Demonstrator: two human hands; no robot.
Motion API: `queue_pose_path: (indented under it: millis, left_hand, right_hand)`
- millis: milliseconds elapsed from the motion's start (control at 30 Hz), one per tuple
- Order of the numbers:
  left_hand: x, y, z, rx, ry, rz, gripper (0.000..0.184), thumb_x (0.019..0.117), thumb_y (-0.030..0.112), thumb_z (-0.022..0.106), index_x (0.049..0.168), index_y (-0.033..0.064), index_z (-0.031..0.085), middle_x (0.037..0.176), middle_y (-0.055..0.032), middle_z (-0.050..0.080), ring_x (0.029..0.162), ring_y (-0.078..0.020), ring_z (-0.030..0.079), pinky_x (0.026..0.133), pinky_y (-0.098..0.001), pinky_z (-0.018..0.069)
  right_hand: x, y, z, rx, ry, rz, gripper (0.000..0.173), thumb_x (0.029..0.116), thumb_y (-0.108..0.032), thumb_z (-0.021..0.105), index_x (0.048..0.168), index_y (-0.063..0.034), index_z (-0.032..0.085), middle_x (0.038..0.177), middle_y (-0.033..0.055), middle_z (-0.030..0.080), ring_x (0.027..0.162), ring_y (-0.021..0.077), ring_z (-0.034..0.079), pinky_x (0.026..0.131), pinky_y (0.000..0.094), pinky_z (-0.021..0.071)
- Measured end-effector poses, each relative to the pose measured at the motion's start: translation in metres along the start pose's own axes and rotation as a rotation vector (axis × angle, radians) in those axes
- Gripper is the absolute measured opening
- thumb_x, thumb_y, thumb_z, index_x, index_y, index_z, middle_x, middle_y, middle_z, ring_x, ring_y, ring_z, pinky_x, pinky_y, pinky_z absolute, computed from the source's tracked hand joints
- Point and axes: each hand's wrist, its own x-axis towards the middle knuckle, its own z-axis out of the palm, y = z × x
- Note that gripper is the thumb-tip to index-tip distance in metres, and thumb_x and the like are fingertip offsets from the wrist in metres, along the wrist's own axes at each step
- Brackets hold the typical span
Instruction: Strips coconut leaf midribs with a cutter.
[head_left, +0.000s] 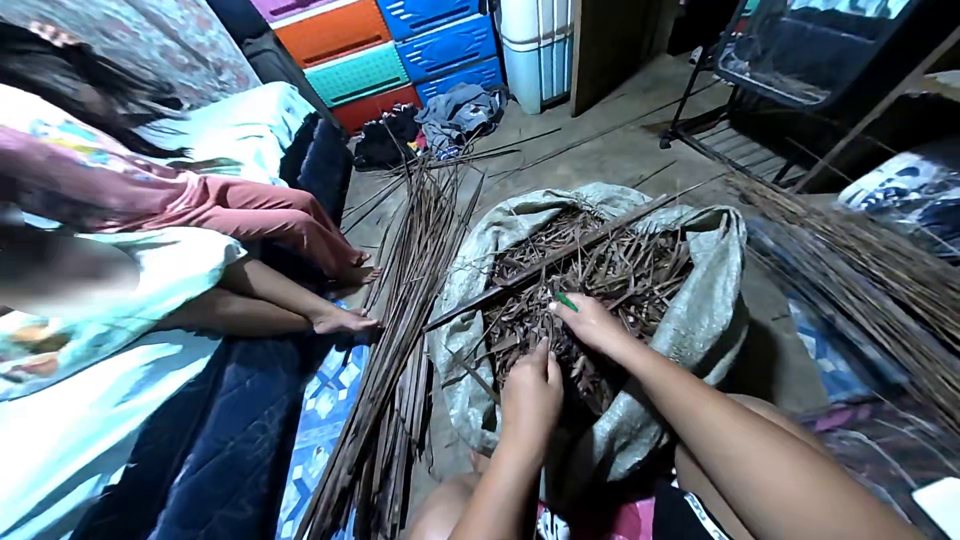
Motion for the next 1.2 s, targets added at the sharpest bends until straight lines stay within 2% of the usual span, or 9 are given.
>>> queue_pose_path:
  millis: [133, 200, 300, 367, 433, 567, 733, 933, 1200]
  left_hand:
    - [-0.004, 0.001, 0.0, -0.076, -0.093, -0.045, 0.042, 0.1084, 0.025, 0.049, 0.147, 0.0099, 0.057, 0.126, -0.0165, 0.07, 0.116, -0.0304, 0.068, 0.104, -0.0522, 0.0496]
    - [-0.004, -0.001, -0.001, -0.102, -0.103, -0.062, 0.041, 0.1093, 0.026, 0.048, 0.146, 0.0101, 0.059, 0.122, -0.0165, 0.072, 0.111, -0.0296, 0.069, 0.101, -0.0512, 0.0507]
    - [0.001, -0.007, -0.005, -0.121, -0.058, -0.077, 0.041, 0.1111, 0.027, 0.044, 0.145, 0.0091, 0.059, 0.118, -0.0182, 0.072, 0.108, -0.0315, 0.07, 0.099, -0.0526, 0.0509]
    - [0.005, -0.011, -0.009, -0.112, -0.02, -0.098, 0.042, 0.1114, 0.028, 0.043, 0.145, 0.0097, 0.059, 0.116, -0.0175, 0.073, 0.106, -0.0314, 0.07, 0.097, -0.0531, 0.0514]
    - [0.008, -0.014, -0.013, -0.107, 0.006, -0.119, 0.041, 0.1112, 0.027, 0.042, 0.141, 0.0078, 0.063, 0.11, -0.0175, 0.073, 0.101, -0.0313, 0.07, 0.094, -0.0536, 0.0526]
    - [0.009, -0.013, -0.016, -0.057, 0.027, -0.129, 0.037, 0.1102, 0.024, 0.041, 0.112, 0.0037, 0.071, 0.089, -0.0155, 0.068, 0.086, -0.0303, 0.067, 0.079, -0.053, 0.0527]
    - [0.007, -0.007, -0.011, -0.033, 0.013, -0.126, 0.043, 0.1114, 0.026, 0.04, 0.148, 0.0115, 0.057, 0.126, -0.0173, 0.07, 0.115, -0.0329, 0.068, 0.1, -0.0554, 0.0503]
    - [0.002, -0.006, -0.007, -0.023, -0.012, -0.116, 0.043, 0.1112, 0.027, 0.041, 0.147, 0.0116, 0.058, 0.124, -0.018, 0.071, 0.114, -0.0335, 0.068, 0.1, -0.0551, 0.0504]
    - [0.007, -0.009, -0.013, -0.046, 0.017, -0.125, 0.04, 0.111, 0.025, 0.041, 0.14, 0.0065, 0.063, 0.122, -0.019, 0.071, 0.114, -0.0335, 0.068, 0.099, -0.0554, 0.0504]
  right_hand:
    - [0.014, 0.008, 0.002, 0.297, 0.011, 0.048, 0.029, 0.1117, -0.024, 0.046, 0.12, -0.0006, 0.061, 0.08, 0.0025, 0.05, 0.062, 0.0099, 0.046, 0.059, 0.0271, 0.0421]
    - [0.016, 0.01, -0.001, 0.241, 0.065, 0.043, 0.031, 0.1123, -0.026, 0.045, 0.12, -0.0013, 0.062, 0.085, 0.0054, 0.054, 0.068, 0.013, 0.05, 0.065, 0.0308, 0.0444]
    - [0.002, -0.001, -0.003, -0.087, 0.009, 0.01, 0.037, 0.1118, -0.029, 0.044, 0.126, 0.0003, 0.062, 0.112, 0.0216, 0.066, 0.104, 0.0332, 0.064, 0.094, 0.0543, 0.0481]
    - [-0.019, -0.011, 0.003, -0.329, -0.078, -0.018, 0.037, 0.11, -0.031, 0.045, 0.123, -0.0018, 0.063, 0.114, 0.0236, 0.068, 0.111, 0.0397, 0.066, 0.094, 0.0615, 0.0491]
    - [-0.04, -0.021, 0.011, -0.508, -0.153, -0.02, 0.035, 0.1088, -0.031, 0.046, 0.12, -0.0024, 0.064, 0.113, 0.0229, 0.069, 0.111, 0.041, 0.066, 0.092, 0.0616, 0.0501]
    - [-0.055, -0.027, 0.022, -0.659, -0.156, 0.024, 0.034, 0.1098, -0.029, 0.046, 0.126, -0.0032, 0.062, 0.122, 0.0218, 0.069, 0.118, 0.0398, 0.066, 0.095, 0.0593, 0.0512]
    - [-0.031, -0.024, 0.029, -0.666, -0.031, 0.052, 0.035, 0.1098, -0.027, 0.047, 0.131, -0.0024, 0.06, 0.126, 0.0224, 0.068, 0.121, 0.0403, 0.065, 0.097, 0.0595, 0.0514]
    - [0.0, -0.008, 0.005, -0.556, 0.13, 0.179, 0.038, 0.1098, -0.026, 0.046, 0.136, -0.0031, 0.059, 0.129, 0.0229, 0.067, 0.123, 0.0408, 0.065, 0.097, 0.0615, 0.0502]
    - [-0.046, -0.024, 0.02, -0.559, -0.153, 0.039, 0.034, 0.1092, -0.029, 0.046, 0.119, -0.0023, 0.065, 0.117, 0.0215, 0.069, 0.115, 0.0387, 0.066, 0.093, 0.0595, 0.0504]
